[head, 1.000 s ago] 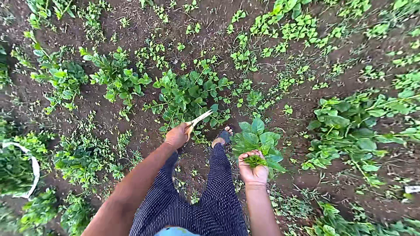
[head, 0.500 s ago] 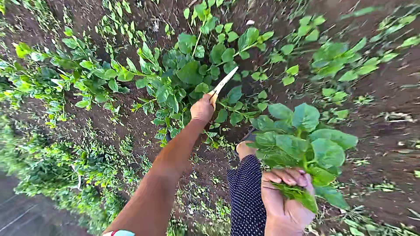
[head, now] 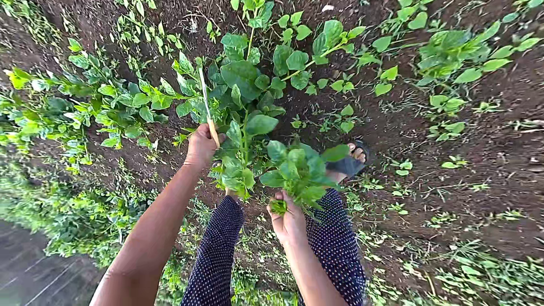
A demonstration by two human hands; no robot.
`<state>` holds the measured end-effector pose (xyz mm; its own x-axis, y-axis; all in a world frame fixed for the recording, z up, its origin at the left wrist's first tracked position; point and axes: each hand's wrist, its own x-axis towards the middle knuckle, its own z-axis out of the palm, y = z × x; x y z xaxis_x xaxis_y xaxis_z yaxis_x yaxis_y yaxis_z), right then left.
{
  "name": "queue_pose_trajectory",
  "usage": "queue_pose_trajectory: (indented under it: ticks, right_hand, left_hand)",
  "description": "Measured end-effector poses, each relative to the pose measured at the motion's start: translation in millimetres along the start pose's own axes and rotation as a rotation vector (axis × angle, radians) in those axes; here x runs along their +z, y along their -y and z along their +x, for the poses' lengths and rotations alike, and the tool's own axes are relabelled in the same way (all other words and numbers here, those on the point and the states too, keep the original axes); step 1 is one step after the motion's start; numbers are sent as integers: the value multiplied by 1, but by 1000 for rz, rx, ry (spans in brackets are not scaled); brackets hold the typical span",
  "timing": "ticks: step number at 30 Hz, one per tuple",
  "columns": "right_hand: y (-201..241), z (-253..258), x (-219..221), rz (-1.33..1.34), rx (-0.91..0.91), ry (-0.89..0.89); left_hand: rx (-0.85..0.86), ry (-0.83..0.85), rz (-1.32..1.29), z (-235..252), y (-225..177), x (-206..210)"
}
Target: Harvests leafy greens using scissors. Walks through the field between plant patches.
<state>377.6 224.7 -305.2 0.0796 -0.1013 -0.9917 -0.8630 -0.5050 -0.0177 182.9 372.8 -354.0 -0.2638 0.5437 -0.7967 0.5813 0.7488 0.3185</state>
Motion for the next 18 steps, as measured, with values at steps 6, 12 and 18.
queue_pose_trajectory:
  ticks: [6, 12, 18]
  right_hand:
    - [-23, 11, 17, -196, 98, 10]
    - [-27, 16, 23, -122, 262, 131]
    - [-30, 16, 35, -136, 365, 197]
  left_hand:
    - [19, 47, 31, -9, 14, 24]
    - [109, 81, 104, -18, 31, 31]
    - [73, 75, 412, -19, 21, 20]
